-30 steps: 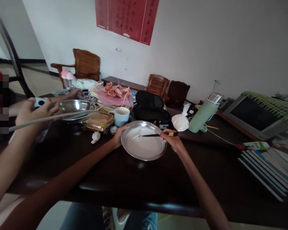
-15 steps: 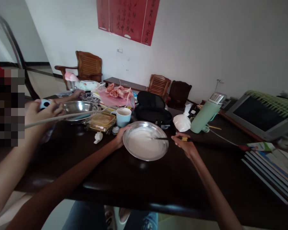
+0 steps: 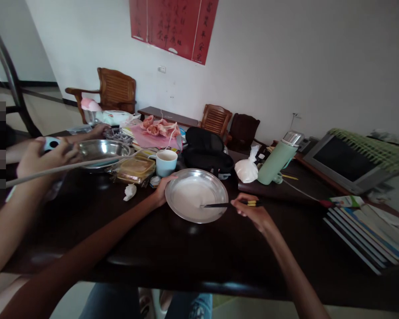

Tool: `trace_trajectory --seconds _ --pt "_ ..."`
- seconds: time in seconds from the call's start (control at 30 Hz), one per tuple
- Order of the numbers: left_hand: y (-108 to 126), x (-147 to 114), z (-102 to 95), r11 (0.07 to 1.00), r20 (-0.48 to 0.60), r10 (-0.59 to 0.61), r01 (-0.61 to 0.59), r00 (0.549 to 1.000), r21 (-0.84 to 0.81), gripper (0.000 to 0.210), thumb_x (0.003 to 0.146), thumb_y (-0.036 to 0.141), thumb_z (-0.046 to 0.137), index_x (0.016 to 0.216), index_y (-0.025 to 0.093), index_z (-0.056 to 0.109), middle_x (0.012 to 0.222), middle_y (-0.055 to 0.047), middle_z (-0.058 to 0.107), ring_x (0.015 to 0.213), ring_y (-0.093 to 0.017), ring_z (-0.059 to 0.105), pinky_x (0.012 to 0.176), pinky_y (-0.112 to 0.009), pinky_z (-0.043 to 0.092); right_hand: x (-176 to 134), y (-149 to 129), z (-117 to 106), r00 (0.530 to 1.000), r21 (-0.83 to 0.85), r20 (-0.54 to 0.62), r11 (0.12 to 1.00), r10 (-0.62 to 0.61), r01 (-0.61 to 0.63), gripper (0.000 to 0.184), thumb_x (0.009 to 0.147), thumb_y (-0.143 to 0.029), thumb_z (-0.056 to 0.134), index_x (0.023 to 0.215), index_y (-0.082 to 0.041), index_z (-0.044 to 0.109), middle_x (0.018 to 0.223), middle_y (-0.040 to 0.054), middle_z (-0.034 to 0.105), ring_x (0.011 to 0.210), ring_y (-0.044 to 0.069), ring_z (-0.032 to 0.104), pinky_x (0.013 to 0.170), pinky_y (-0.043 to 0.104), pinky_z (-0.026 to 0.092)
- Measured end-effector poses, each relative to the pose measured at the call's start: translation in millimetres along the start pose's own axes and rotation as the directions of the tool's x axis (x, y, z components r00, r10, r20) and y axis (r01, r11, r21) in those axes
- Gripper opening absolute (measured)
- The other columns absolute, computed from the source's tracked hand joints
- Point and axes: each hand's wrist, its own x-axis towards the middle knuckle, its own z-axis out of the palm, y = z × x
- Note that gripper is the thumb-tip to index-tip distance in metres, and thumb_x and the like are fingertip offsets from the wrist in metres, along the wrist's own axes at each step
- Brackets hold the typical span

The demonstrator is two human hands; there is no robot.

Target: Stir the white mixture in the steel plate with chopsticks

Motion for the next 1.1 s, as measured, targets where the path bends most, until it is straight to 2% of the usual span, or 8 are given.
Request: trace_trajectory --seconds 0.13,0.27,0.37,0.47,0.57,0.7,0.9,1.1 --pt "5.2 -7.3 8.4 0.999 -0.096 -0.035 0.039 0.995 0.038 0.029 0.077 0.023 0.076 0.105 0.014 0.079 0.075 -0.004 0.078 0.068 -0.023 0.071 0.070 -0.029 0.055 16.0 -10.6 27.3 0.999 0.035 -0.027 0.999 -0.017 0.018 0.033 0.062 -0.048 0.082 0.055 -0.023 0.062 0.048 -0.0032 0.059 0.049 0.012 0.052 0.050 0.024 0.038" --pt "8.1 -12.6 14.7 0.996 -0.148 -0.047 0.059 0.988 0.074 0.020 0.084 0.023 0.070 0.100 0.014 0.079 0.064 -0.002 0.073 0.060 -0.021 0.067 0.064 -0.028 0.052 13.6 -8.9 2.9 0.990 0.004 -0.141 1.000 -0.020 0.021 0.035 0.061 -0.049 0.083 0.057 -0.022 0.062 0.047 -0.0040 0.057 0.048 0.012 0.049 0.049 0.023 0.035" --pt "8.9 -13.9 17.6 0.995 -0.150 -0.052 0.064 0.987 0.074 0.021 0.082 0.021 0.072 0.100 0.014 0.078 0.062 -0.001 0.072 0.058 -0.021 0.066 0.062 -0.028 0.052 -2.9 -3.7 -8.2 0.999 -0.033 -0.021 0.999 -0.033 0.032 0.035 0.066 -0.052 0.081 0.060 -0.023 0.063 0.051 -0.0024 0.061 0.049 0.012 0.052 0.049 0.024 0.038" --pt "10.3 -15.6 20.4 0.999 -0.131 -0.031 0.036 0.991 0.036 0.022 0.078 0.018 0.074 0.100 0.015 0.076 0.067 -0.001 0.075 0.060 -0.020 0.067 0.065 -0.027 0.054 1.7 -8.2 15.3 0.994 0.013 0.099 0.999 -0.037 0.036 0.036 0.065 -0.054 0.082 0.060 -0.023 0.063 0.052 -0.0016 0.063 0.050 0.013 0.055 0.050 0.026 0.042" --pt "11.5 -17.4 21.8 0.998 -0.138 -0.045 0.050 0.989 0.031 0.018 0.082 0.017 0.068 0.098 0.014 0.076 0.073 -0.003 0.077 0.062 -0.020 0.069 0.068 -0.028 0.055 19.1 -13.6 30.8 0.997 0.033 0.005 0.997 -0.072 0.071 0.039 0.063 -0.056 0.083 0.059 -0.023 0.062 0.049 -0.0033 0.060 0.049 0.013 0.052 0.051 0.027 0.041" --pt "9.8 -14.8 18.3 0.997 -0.146 -0.062 0.069 0.987 0.040 0.018 0.084 0.019 0.066 0.097 0.015 0.077 0.072 -0.005 0.077 0.063 -0.022 0.070 0.069 -0.030 0.055 7.8 -5.3 1.5 0.995 0.000 -0.076 0.998 -0.070 0.070 0.040 0.063 -0.057 0.084 0.060 -0.023 0.062 0.048 -0.0040 0.059 0.048 0.012 0.051 0.049 0.025 0.038" --pt "8.2 -10.9 14.1 0.998 -0.110 -0.037 0.043 0.993 0.052 0.029 0.074 0.022 0.078 0.103 0.016 0.078 0.069 -0.003 0.076 0.067 -0.025 0.071 0.069 -0.031 0.054 0.7 -12.4 18.1 0.987 0.045 0.153 0.998 -0.054 0.047 0.037 0.065 -0.053 0.086 0.062 -0.023 0.065 0.053 -0.0024 0.063 0.049 0.013 0.055 0.050 0.025 0.043" --pt "12.5 -18.8 22.8 0.997 -0.171 -0.061 0.069 0.983 0.042 0.021 0.087 0.018 0.065 0.106 0.013 0.075 0.072 -0.002 0.076 0.063 -0.021 0.069 0.071 -0.029 0.054 12.3 -12.3 11.1 0.992 0.019 -0.075 0.994 -0.106 0.108 0.038 0.067 -0.053 0.084 0.061 -0.023 0.062 0.051 -0.0029 0.061 0.050 0.014 0.055 0.050 0.025 0.042"
